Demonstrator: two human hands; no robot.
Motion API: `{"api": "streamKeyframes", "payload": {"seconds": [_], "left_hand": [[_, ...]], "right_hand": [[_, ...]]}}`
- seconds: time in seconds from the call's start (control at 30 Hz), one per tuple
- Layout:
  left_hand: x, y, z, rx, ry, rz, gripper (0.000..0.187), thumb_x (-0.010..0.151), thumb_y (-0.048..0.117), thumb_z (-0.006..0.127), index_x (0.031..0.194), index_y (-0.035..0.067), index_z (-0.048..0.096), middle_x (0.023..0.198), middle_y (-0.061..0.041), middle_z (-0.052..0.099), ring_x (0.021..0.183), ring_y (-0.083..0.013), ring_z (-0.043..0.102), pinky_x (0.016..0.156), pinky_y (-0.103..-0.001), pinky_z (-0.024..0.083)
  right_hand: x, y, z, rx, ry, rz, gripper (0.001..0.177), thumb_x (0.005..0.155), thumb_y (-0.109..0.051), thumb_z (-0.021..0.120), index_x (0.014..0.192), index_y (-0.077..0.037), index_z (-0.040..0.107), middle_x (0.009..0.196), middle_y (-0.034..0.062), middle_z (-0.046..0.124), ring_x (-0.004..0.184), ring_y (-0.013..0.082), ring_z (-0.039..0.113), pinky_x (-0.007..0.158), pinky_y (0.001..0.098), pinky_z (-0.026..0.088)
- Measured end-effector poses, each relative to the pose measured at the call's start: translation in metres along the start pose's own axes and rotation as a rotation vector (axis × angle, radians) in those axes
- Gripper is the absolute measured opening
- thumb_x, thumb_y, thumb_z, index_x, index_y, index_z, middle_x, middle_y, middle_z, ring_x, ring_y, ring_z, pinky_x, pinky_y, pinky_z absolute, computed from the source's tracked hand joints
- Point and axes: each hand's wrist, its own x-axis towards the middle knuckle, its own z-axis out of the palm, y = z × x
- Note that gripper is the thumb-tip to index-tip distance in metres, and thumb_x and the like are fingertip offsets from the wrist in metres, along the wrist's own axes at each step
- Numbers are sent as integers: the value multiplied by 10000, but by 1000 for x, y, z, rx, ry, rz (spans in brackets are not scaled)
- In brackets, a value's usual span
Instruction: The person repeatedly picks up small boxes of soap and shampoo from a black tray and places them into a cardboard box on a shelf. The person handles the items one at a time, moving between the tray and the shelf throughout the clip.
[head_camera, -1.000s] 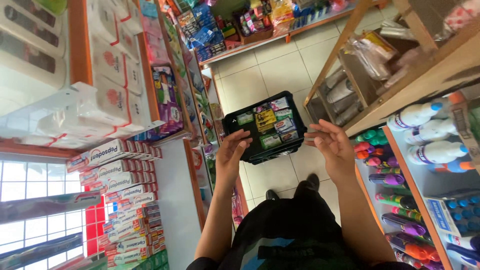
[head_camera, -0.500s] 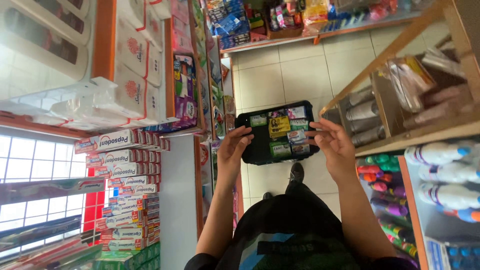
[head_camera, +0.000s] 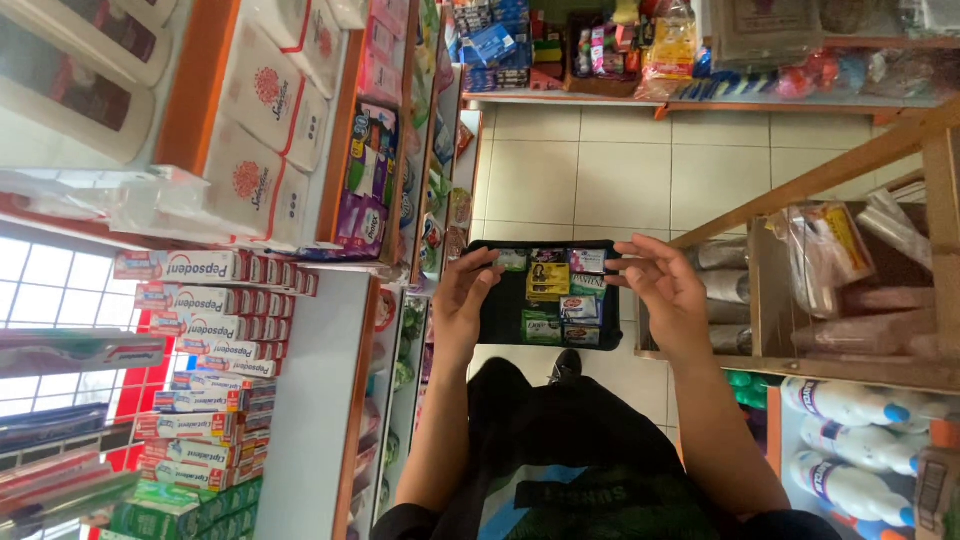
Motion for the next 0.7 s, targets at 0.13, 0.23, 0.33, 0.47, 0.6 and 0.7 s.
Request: {"api": "streamKeyframes", "payload": {"seconds": [0.13,0.23,0.33,0.47,0.6,0.7], "left_hand": [[10,-11,1,6,12,-11,335,1093,105,677,1406,-16,680,1318,-267,740,1182,-406,743,1048,-575,595],[22,-10,-5,16,2,-31,347,1108,99,660,1424,-44,653,1330,-285,722,1211,-424,720,1077,-587,568],[34,4,-9,62,-43,-54,345,1129,104,628,1444,-39,634,1369,-293,704,1260,-466,707,1090,-618,565],[50,8,-20,64,-77,-94,343,1125,109,633,1437,-33,638,1369,-279,703,1264,-449,703,1098,-622,557],[68,-8,-38,97,-123,-112,340,1125,93,628,1443,-29,639,1385,-273,687,1266,-447,697,1109,-633,551],[76,-2,-40,100,-132,-155,343,1127,109,628,1444,-20,640,1401,-262,683,1270,-433,701,1124,-621,550]], "right_hand": [[14,0,-1,3,-2,11,455,1064,9,610,1501,91,509,1370,327,650,1173,397,730,971,569,662],[20,0,5,-10,26,45,438,1062,32,594,1492,80,528,1360,310,660,1182,399,728,994,576,645],[24,6,12,-1,67,39,426,1066,49,588,1484,98,528,1350,319,666,1178,406,731,990,589,651],[24,11,30,13,116,60,415,1070,34,601,1476,94,541,1355,318,673,1188,406,732,996,579,651],[23,37,35,28,149,68,412,1075,-4,614,1469,91,539,1363,307,665,1184,393,727,989,572,651],[23,44,44,32,198,91,413,1067,-6,630,1463,83,554,1384,307,669,1194,404,733,992,580,649]]}}
